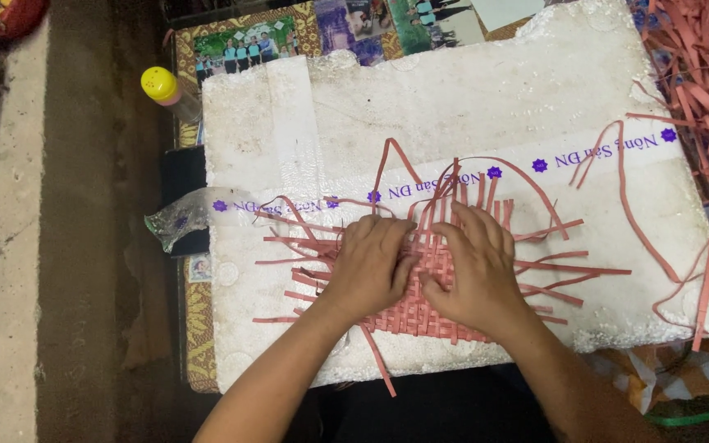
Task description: The person weaves pink plastic strips into a basket base on a white foam board. They interlace the strips by hand, tightening the weave and adjusting the layout throughout the clip.
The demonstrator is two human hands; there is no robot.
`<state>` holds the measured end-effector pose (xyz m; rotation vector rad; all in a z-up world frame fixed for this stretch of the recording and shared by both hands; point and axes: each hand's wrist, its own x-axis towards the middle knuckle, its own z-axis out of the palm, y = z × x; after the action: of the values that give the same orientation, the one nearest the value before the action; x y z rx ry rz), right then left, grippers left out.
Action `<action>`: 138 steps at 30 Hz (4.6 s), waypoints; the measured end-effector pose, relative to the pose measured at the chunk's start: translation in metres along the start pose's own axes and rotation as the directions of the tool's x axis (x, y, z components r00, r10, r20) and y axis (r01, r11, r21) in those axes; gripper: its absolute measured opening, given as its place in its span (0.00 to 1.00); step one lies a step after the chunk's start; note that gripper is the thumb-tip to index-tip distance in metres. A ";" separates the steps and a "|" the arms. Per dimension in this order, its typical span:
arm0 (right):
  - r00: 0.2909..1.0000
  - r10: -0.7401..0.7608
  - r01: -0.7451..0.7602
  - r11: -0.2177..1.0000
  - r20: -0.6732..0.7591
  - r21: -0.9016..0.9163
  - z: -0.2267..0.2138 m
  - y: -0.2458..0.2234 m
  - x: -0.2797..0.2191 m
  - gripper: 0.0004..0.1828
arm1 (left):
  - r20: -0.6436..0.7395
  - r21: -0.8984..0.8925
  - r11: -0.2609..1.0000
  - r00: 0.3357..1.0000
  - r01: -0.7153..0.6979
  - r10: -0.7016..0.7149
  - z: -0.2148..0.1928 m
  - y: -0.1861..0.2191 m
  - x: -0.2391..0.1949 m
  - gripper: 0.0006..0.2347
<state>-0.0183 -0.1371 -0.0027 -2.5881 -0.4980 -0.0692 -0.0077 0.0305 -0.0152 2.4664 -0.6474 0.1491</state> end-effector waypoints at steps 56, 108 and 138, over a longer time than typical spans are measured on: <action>0.981 0.034 -0.044 0.998 -0.193 -0.047 -0.007 0.044 -0.016 0.21 | 0.105 -0.031 0.997 0.992 -0.071 0.074 0.001 0.033 0.030 0.21; 0.964 0.214 -0.218 0.976 -0.160 -0.006 -0.052 0.070 -0.041 0.08 | 0.134 0.230 0.955 0.978 -0.186 0.158 0.033 0.072 0.020 0.22; 0.996 0.075 -0.065 0.980 0.049 -0.190 -0.059 0.052 0.006 0.12 | 0.009 0.017 0.989 0.989 -0.146 0.146 0.059 0.053 0.021 0.12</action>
<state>0.0083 -0.2059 0.0250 -2.7972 -0.4385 -0.0206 -0.0169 -0.0490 -0.0323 2.4372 -0.8336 0.2030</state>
